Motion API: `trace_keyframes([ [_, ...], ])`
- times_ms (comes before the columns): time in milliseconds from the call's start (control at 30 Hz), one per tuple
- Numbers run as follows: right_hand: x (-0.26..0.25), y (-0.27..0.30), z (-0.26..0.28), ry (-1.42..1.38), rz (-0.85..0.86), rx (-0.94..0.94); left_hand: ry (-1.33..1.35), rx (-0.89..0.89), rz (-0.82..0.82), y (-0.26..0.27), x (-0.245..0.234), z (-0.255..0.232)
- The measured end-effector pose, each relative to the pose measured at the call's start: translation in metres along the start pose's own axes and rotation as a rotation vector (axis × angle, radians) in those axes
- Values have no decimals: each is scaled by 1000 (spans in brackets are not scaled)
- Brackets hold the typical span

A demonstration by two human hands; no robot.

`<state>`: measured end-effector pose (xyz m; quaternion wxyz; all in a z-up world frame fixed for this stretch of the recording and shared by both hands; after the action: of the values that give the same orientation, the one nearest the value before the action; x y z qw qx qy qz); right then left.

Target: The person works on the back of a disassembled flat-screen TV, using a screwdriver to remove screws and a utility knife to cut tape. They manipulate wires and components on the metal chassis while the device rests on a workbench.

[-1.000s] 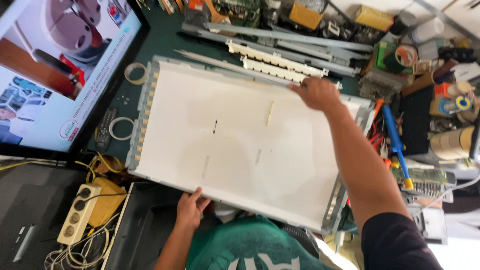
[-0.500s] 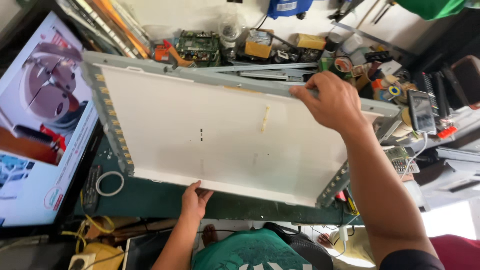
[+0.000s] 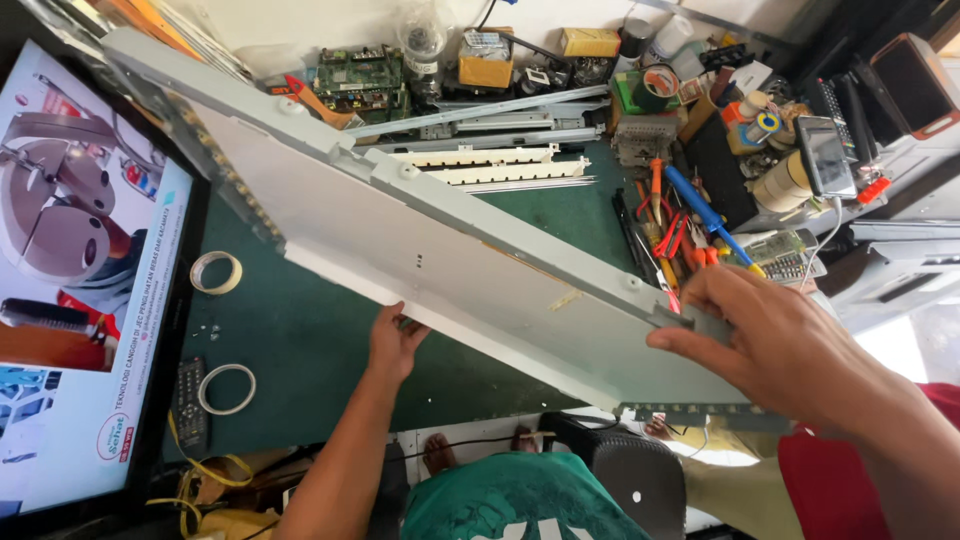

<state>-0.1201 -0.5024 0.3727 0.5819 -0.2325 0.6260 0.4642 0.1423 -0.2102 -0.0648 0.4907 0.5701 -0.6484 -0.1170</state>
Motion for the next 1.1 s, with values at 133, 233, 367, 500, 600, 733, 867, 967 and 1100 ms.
trace_keyframes([
  [133, 14, 33, -11, -68, -72, 39, -71, -31, 72, -13, 20, 21],
  [233, 21, 44, -5, -59, -101, 93, 3, -67, 48, -12, 20, 37],
  [367, 40, 42, -4, -34, -120, 82, 77, -87, 77, -18, 21, 41],
  [500, 37, 24, 13, -36, -128, -7, 113, -97, 35, -25, 20, 27],
  [600, 23, 4, 40, -58, -189, -196, 128, -124, 82, -16, 21, 5],
  [733, 20, -20, 59, 10, -166, -309, 225, -100, 131, -10, 17, -16],
  [867, 19, -41, 61, 61, -217, -407, 318, -105, -11, -14, -2, -20],
  [967, 23, -54, 67, 47, -153, -423, 295, -73, 61, -14, -14, -21],
  [1100, 32, -63, 65, 8, -137, -440, 407, -118, 156, -14, -23, -14],
])
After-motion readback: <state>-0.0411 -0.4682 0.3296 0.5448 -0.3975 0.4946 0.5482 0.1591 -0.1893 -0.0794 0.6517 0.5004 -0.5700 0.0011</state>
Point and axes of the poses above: each hand's wrist, its own y-axis away from the middle knuckle, its own x-axis out of the palm, z = x × y, the point moved 9 cm from there along -y, towards the middle knuckle, and after that the axes turned 4 degrees about -x, right-handed, at the moved point
